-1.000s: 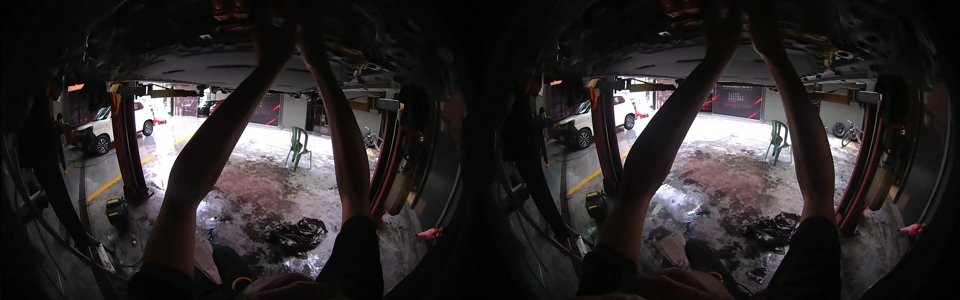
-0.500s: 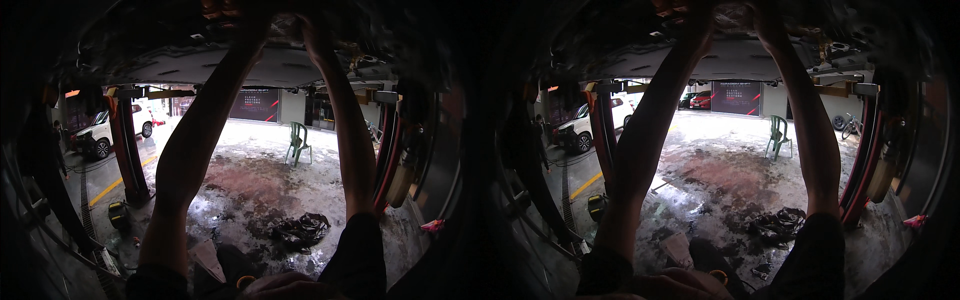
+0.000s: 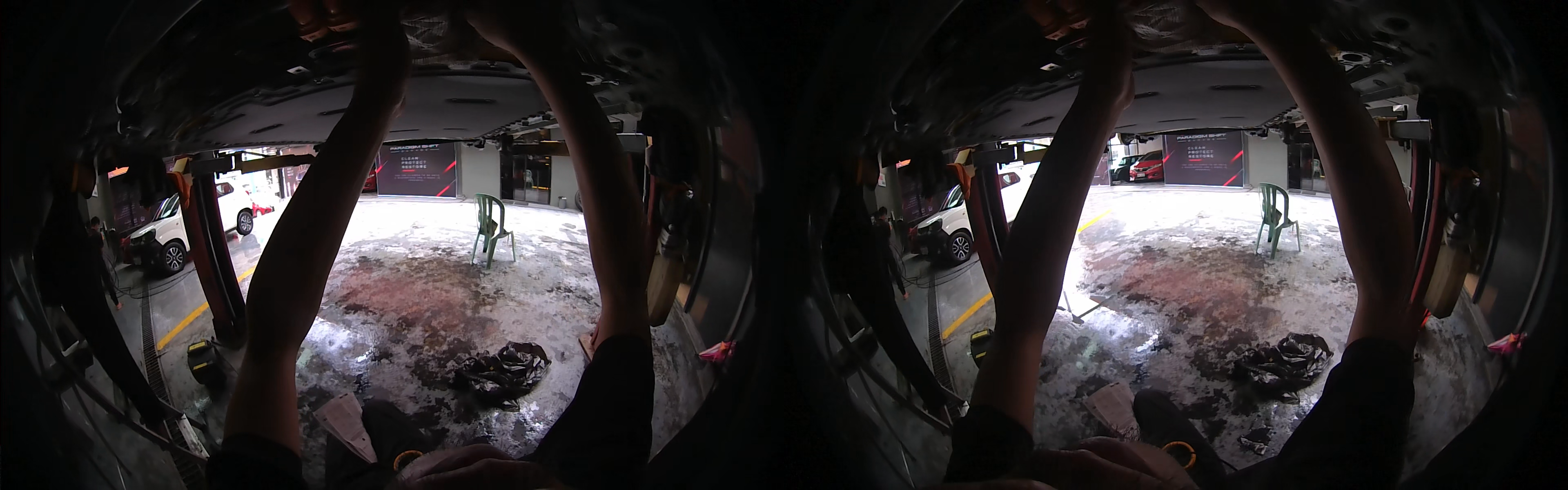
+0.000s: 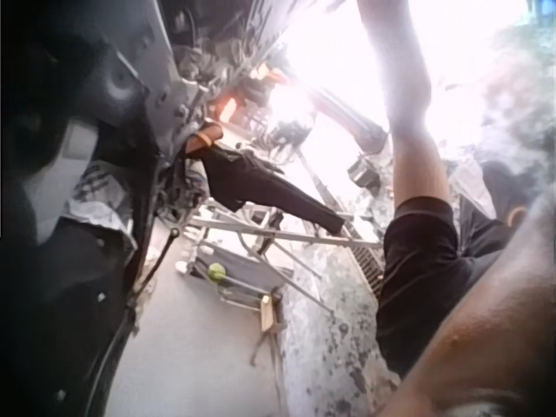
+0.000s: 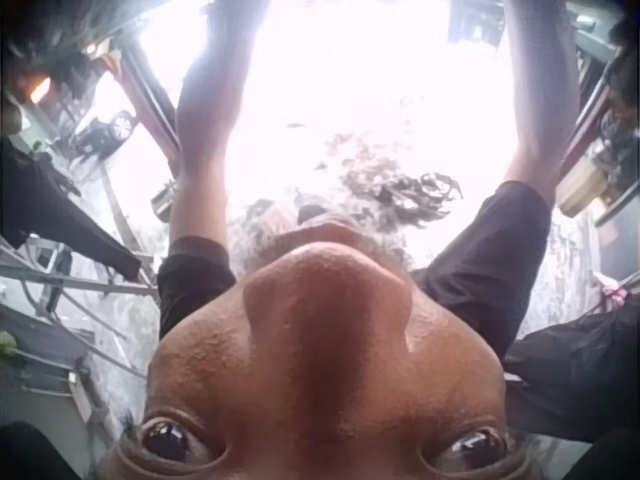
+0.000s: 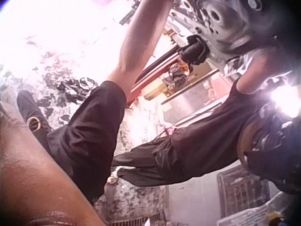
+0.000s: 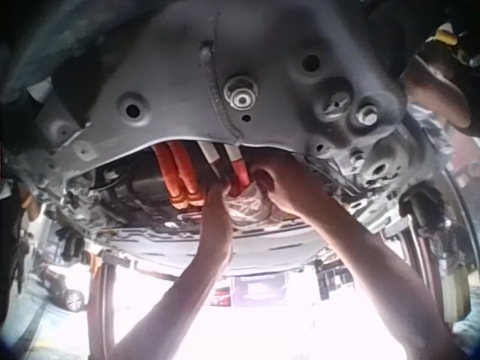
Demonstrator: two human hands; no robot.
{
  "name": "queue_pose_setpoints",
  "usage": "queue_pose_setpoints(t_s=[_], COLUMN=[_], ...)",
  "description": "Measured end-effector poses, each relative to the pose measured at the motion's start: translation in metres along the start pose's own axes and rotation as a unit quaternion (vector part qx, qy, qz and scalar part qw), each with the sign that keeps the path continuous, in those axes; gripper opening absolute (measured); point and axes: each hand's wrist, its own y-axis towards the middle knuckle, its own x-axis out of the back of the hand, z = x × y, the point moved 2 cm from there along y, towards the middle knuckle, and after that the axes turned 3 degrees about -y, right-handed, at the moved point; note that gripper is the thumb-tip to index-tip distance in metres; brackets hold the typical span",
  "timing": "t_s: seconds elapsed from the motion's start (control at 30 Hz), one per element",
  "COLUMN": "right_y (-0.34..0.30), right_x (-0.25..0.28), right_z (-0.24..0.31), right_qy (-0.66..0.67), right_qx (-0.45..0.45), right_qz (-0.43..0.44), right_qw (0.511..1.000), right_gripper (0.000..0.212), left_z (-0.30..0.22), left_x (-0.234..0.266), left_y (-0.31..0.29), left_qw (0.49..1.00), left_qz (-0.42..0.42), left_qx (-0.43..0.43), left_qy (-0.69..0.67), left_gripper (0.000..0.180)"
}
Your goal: The person lies on the floor under a raised vehicle and applies newspaper sheets to the underside of the car. They unfold newspaper, position it against the undercarriage, and press it into place, repeating the process with multiple sheets.
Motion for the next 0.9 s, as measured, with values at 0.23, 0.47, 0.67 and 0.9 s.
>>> queue_pose_setpoints(t_s=[0.23,0.47,0.67,0.9], right_y=[0.002,0.0,-0.008,0.017], right_x=[-0.003,0.001,0.001,-0.009], right_z=[-0.03,-0.008,-0.008,-0.039], right_qy=[-0.059,-0.058,-0.084,0.204], right_qx=[0.126,0.123,0.059,0.104], right_qz=[-0.028,-0.068,-0.027,0.029], right_qw=[0.99,0.988,0.994,0.973], right_gripper=[0.018,0.022,0.018,0.015], left_z=[0.004,0.0,-0.021,-0.006], left_x=[-0.025,-0.003,0.001,-0.014], left_y=[0.008,0.014,-0.012,0.002], left_qw=[0.998,0.98,0.982,0.982], left_qz=[0.017,0.081,-0.001,0.064], left_qx=[-0.028,-0.028,-0.059,-0.076], left_qy=[-0.057,-0.179,0.18,0.159], left_gripper=[0.036,0.024,0.041,0.042])
